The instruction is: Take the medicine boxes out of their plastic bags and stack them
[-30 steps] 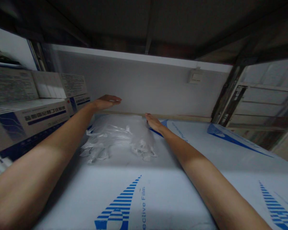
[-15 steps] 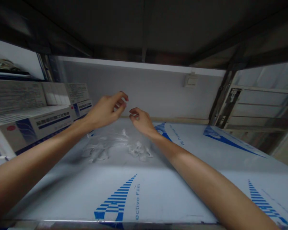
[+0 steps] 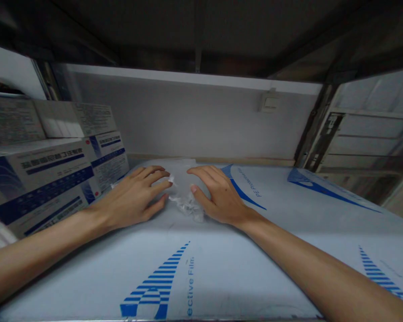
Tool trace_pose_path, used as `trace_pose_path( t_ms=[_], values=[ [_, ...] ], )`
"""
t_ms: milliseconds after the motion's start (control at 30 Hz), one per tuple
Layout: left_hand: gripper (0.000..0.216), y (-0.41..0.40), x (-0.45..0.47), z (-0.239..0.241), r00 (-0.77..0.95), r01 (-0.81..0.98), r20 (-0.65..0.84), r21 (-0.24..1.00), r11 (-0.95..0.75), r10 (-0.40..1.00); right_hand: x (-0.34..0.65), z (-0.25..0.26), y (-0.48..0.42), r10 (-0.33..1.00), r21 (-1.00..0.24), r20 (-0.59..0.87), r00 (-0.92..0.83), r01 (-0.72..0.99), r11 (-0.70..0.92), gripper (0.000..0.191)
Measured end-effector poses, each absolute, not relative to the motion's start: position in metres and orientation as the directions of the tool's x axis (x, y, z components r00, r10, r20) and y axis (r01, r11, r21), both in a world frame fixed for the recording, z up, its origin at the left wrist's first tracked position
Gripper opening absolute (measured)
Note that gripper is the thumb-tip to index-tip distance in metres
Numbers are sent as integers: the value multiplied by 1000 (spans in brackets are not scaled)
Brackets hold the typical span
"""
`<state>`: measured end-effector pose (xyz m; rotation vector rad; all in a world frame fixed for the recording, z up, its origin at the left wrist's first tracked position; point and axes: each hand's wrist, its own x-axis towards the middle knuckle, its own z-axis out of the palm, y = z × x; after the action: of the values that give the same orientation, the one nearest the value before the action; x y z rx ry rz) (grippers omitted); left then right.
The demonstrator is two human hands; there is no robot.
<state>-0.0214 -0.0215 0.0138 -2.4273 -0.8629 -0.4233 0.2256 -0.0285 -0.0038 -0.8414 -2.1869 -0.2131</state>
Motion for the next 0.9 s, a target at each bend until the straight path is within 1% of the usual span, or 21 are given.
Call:
trace_pose_path(
  t_ms=[133,233,333,433,533,600,667,700,767,833,900],
  values=[
    [31,-19,-20,6,698,712,440,-349,-609,565,218,-9,-28,499,-89,681,-536,616,783,36],
    [36,-19,-19,4,673,735,448,-313,-602,588,214,-15,-28,491,-85,664,-564,596,799,38],
    [39,-22,-18,4,649,756,450,-289,-588,613,213,-18,-26,496,-153,682,-537,559,815,35],
    [36,-25,-16,3,642,764,426,-286,-578,638,214,-20,-19,541,-263,708,-454,541,799,33],
    [32,-25,-15,0,650,758,421,-292,-584,633,215,-21,-8,585,-355,724,-365,531,770,29],
    [31,-24,-15,-2,654,755,418,-295,-586,631,215,-21,0,596,-392,738,-318,517,761,28],
    [31,-23,-14,-3,653,756,401,-296,-584,642,215,-21,5,597,-409,741,-309,496,766,29],
    [31,-22,-14,-4,654,756,389,-295,-584,649,215,-21,6,589,-403,737,-333,483,778,30],
    [33,-21,-14,-4,656,755,368,-290,-588,660,215,-19,4,540,-348,717,-441,445,825,32],
    [35,-21,-14,-4,652,758,351,-279,-590,672,214,-16,-2,457,-253,680,-573,402,880,36],
    [40,-20,-15,-4,644,764,342,-264,-588,684,212,-14,-9,384,-155,638,-667,378,913,44]
  ],
)
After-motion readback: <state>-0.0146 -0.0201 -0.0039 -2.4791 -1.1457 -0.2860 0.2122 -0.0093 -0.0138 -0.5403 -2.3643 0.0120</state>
